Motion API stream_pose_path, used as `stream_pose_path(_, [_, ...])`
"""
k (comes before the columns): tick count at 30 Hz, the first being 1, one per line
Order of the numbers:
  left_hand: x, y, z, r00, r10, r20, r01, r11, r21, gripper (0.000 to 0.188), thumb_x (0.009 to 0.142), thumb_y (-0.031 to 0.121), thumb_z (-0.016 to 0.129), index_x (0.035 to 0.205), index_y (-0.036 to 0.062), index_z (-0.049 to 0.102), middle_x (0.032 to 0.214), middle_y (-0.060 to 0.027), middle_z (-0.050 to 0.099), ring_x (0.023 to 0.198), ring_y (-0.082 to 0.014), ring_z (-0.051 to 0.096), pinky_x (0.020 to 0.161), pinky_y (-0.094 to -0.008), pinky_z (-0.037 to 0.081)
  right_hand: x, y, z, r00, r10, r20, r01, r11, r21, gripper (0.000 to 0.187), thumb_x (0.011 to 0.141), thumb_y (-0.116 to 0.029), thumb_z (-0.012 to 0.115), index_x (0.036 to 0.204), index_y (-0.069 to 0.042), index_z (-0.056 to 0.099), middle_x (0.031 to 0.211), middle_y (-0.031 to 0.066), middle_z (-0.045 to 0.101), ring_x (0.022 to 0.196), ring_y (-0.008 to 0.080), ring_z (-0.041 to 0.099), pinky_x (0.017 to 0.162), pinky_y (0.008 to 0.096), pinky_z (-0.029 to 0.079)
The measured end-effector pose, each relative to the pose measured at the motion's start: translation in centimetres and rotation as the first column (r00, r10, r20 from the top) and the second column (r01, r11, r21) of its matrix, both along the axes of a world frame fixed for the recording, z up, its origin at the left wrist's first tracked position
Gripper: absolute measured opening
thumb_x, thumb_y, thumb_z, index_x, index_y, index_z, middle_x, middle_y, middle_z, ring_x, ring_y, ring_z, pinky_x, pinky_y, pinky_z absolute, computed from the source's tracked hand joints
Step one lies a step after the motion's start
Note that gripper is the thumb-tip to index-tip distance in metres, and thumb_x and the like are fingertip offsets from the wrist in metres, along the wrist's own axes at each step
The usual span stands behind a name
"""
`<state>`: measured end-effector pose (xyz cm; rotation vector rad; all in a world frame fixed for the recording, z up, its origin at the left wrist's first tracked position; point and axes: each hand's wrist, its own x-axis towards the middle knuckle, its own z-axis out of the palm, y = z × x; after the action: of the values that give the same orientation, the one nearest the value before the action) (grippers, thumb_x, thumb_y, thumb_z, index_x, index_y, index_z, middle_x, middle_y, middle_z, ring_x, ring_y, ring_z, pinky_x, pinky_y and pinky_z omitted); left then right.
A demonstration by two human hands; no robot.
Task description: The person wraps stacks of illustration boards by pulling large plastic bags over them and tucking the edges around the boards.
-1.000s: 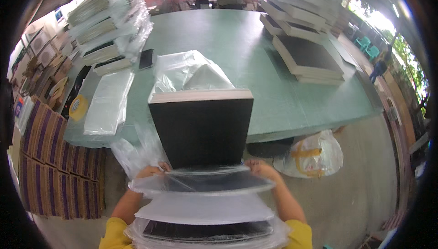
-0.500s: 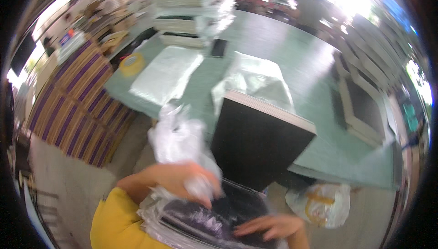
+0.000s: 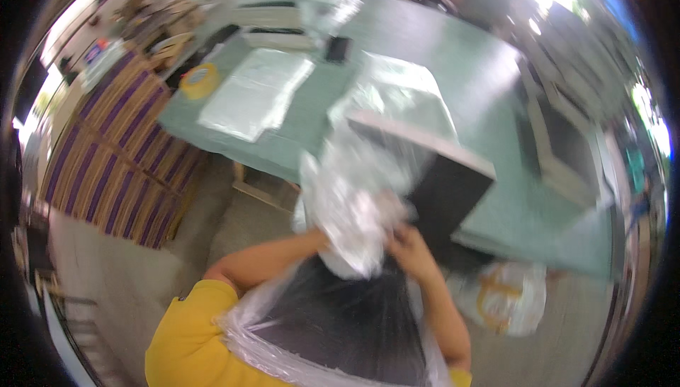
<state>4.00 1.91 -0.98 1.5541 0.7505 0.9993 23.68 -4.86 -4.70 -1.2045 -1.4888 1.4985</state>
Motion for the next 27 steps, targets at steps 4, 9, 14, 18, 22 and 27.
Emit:
stream_pose_path(4, [-1.9,3.3,-0.8,0.951,0.23,0.207,-0.202,0.968,-0.147,0.015,0.079,0.013,0.055,0.087,0.0004,0.054,0.068,-0.0074,0.057,0.056,-0.013,0.053,0.051,-0.0238,0.043,0.7,-0.6,5.7,0.985,0.167,-0.051,-0.169,0.984,-0.046,0.02,0.08,-0.018,0.058,0.067,-0.005,0.05,0.061,-0.0071,0.04,0.059,0.002,0.034,0.051,0.019,0.028])
stream_pose_path(9, [-1.6,1.7,1.3,0.987,0.055,-0.151,-0.086,0.975,-0.206,0.021,0.08,0.021,0.057,0.08,0.0004,0.057,0.057,-0.0025,0.053,0.049,-0.0104,0.05,0.047,-0.0239,0.04,3.5,-1.3,3.4,0.982,-0.127,-0.143,0.117,0.991,-0.071,0.016,0.081,-0.019,0.057,0.074,-0.006,0.05,0.066,-0.0049,0.046,0.063,0.0021,0.039,0.052,0.0179,0.031])
stream_pose_path(14, [0.6,-1.8,-0.4,0.951,-0.243,-0.19,0.213,0.962,-0.169,0.051,0.064,0.026,0.074,0.101,0.0,0.052,0.086,-0.0058,0.057,0.075,-0.0136,0.054,0.066,-0.0278,0.045,1.4,0.0,3.9,0.882,-0.304,-0.359,0.316,0.949,-0.027,0.02,0.084,-0.024,0.052,0.086,-0.004,0.048,0.076,-0.0009,0.051,0.072,0.0072,0.051,0.064,0.0248,0.044])
stream_pose_path(18, [-0.4,-1.3,1.7,0.987,-0.157,-0.032,0.136,0.927,-0.351,0.061,0.059,0.028,0.077,0.105,-0.0007,0.048,0.095,-0.0073,0.055,0.093,-0.0168,0.052,0.081,-0.0304,0.042,1.1,-0.9,5.5,0.689,-0.395,-0.607,0.419,0.901,-0.111,0.041,0.077,-0.02,0.061,0.106,-0.003,0.039,0.087,0.0066,0.053,0.078,0.0126,0.054,0.061,0.0253,0.047])
stream_pose_path(22, [1.6,-2.9,-0.1,0.957,-0.047,0.286,0.057,0.998,-0.028,0.077,0.058,0.029,0.077,0.117,0.0,0.037,0.11,-0.0107,0.046,0.097,-0.0175,0.049,0.082,-0.0316,0.041,-0.6,-2.1,3.2,0.857,-0.318,-0.406,0.279,0.948,-0.154,0.071,0.064,-0.015,0.074,0.119,-0.001,0.031,0.103,0.0106,0.05,0.085,0.0159,0.053,0.069,0.0268,0.046])
stream_pose_path(27, [1.4,-4.3,-0.2,0.972,-0.033,-0.233,0.11,0.939,0.325,0.069,0.063,0.016,0.07,0.124,0.0109,0.038,0.11,-0.0141,0.049,0.098,-0.026,0.049,0.082,-0.0337,0.04,-1.2,-2.1,4.2,0.866,-0.325,-0.379,0.263,0.943,-0.205,0.052,0.066,-0.016,0.072,0.108,0.0,0.046,0.096,0.0067,0.054,0.088,0.0128,0.051,0.074,0.0263,0.042])
